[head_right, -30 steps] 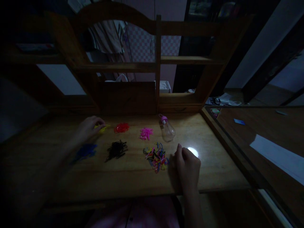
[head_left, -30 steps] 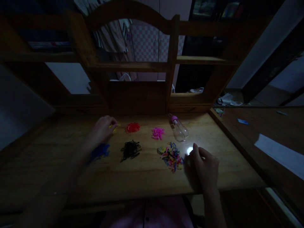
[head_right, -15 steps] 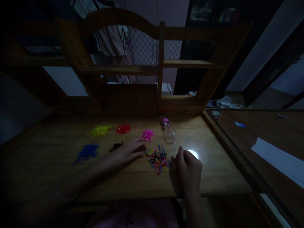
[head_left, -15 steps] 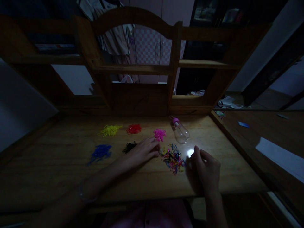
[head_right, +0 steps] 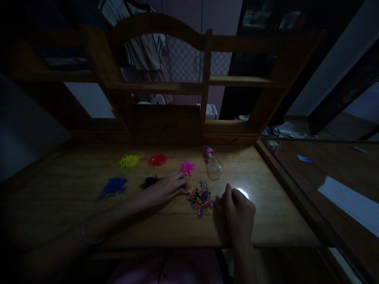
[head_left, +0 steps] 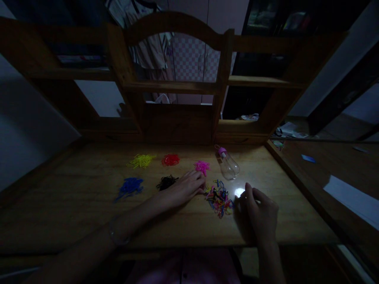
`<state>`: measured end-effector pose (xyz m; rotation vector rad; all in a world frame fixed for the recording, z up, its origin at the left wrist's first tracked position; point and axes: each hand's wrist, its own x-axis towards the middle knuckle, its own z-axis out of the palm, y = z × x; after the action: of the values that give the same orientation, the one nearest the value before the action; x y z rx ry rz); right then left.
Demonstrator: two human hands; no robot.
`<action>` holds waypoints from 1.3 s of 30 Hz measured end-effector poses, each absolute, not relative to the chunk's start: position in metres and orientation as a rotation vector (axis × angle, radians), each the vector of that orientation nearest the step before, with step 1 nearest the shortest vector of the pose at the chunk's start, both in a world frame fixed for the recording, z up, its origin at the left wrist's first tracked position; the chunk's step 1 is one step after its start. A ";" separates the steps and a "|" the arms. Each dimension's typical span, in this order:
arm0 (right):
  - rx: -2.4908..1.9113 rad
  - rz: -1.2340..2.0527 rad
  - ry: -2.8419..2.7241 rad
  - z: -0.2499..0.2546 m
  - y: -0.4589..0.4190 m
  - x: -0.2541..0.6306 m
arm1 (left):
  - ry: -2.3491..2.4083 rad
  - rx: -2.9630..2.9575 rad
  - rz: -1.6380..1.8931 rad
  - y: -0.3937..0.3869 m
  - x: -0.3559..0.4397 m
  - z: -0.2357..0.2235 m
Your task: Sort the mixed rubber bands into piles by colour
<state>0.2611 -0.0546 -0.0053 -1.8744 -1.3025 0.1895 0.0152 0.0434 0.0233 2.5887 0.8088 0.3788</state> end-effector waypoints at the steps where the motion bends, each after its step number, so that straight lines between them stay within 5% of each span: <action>1: -1.870 0.185 -1.310 -0.006 -0.055 0.261 | 0.801 2.617 0.380 0.042 0.016 0.023; 6: -1.810 0.183 -1.376 -0.006 -0.055 0.259 | 0.808 2.726 0.401 0.026 0.000 0.022; 17: -1.493 0.113 -1.919 0.007 -0.020 0.195 | 1.614 2.605 0.689 0.010 -0.082 -0.010; 26: -1.596 0.076 -2.003 -0.005 -0.009 0.179 | 1.604 2.279 1.048 -0.035 -0.068 -0.010; 39: -1.606 0.154 -1.805 0.010 0.002 0.243 | 1.629 2.111 1.107 -0.040 -0.071 -0.013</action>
<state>0.2425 0.0023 0.0101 -1.6064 -1.8051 0.1536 -0.0709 -0.0400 -0.0133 2.1107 1.6286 1.1067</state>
